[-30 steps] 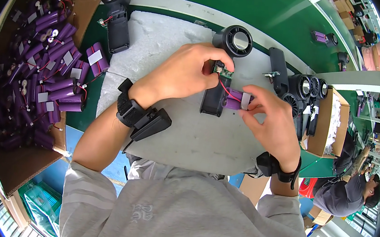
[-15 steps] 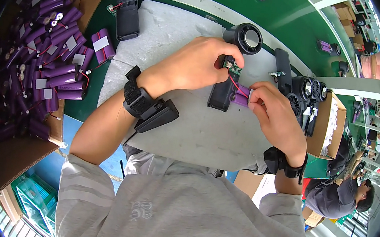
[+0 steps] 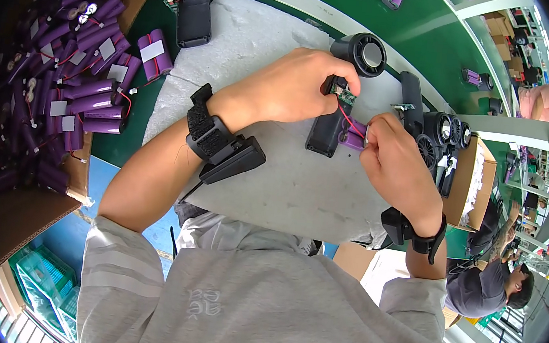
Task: Assembling electronic components involving batteries, circuit boards, and wiring connectors.
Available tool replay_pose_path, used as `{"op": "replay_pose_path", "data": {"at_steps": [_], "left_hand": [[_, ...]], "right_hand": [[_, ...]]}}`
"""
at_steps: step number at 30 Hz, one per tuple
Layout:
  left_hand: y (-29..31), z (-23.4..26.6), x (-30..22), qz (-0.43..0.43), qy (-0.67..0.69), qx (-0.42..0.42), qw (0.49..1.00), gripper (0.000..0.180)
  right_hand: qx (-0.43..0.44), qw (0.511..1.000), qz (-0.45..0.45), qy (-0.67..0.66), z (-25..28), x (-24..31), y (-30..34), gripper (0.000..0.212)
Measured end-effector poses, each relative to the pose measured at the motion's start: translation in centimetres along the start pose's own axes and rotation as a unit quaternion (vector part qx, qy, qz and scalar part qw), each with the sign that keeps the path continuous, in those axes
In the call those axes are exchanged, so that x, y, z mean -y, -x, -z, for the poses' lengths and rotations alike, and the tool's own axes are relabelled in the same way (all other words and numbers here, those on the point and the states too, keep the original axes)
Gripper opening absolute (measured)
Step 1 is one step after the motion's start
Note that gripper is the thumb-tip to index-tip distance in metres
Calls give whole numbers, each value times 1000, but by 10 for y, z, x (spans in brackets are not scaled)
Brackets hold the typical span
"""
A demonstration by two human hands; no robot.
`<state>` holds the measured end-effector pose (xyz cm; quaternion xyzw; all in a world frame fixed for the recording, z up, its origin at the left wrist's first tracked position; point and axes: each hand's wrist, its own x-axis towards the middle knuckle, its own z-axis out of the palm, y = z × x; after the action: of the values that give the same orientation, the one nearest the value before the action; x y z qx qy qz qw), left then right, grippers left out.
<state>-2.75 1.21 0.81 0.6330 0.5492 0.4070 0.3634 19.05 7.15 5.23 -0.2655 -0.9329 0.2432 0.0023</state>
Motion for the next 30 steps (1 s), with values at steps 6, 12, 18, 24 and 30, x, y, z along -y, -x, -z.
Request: {"op": "replay_pose_path", "data": {"at_steps": [6, 12, 18, 24, 30], "left_hand": [[-1, -1, 2, -3, -4, 1, 1000, 26], [-1, 1, 3, 14, 10, 8, 1000, 25], [2, 3, 4, 40, 22, 13, 999, 25], [-5, 3, 6, 32, 12, 8, 999, 25], [-2, -4, 4, 4, 22, -4, 1000, 24]], "right_hand": [[-16, 999, 13, 40, 2, 3, -1, 10], [-33, 994, 12, 102, 20, 3, -5, 10], [-41, 980, -191, 31, 83, -12, -25, 19], [-235, 947, -166, 141, 106, -44, -27, 36], [-70, 993, 72, 55, 10, 5, -9, 50]]}}
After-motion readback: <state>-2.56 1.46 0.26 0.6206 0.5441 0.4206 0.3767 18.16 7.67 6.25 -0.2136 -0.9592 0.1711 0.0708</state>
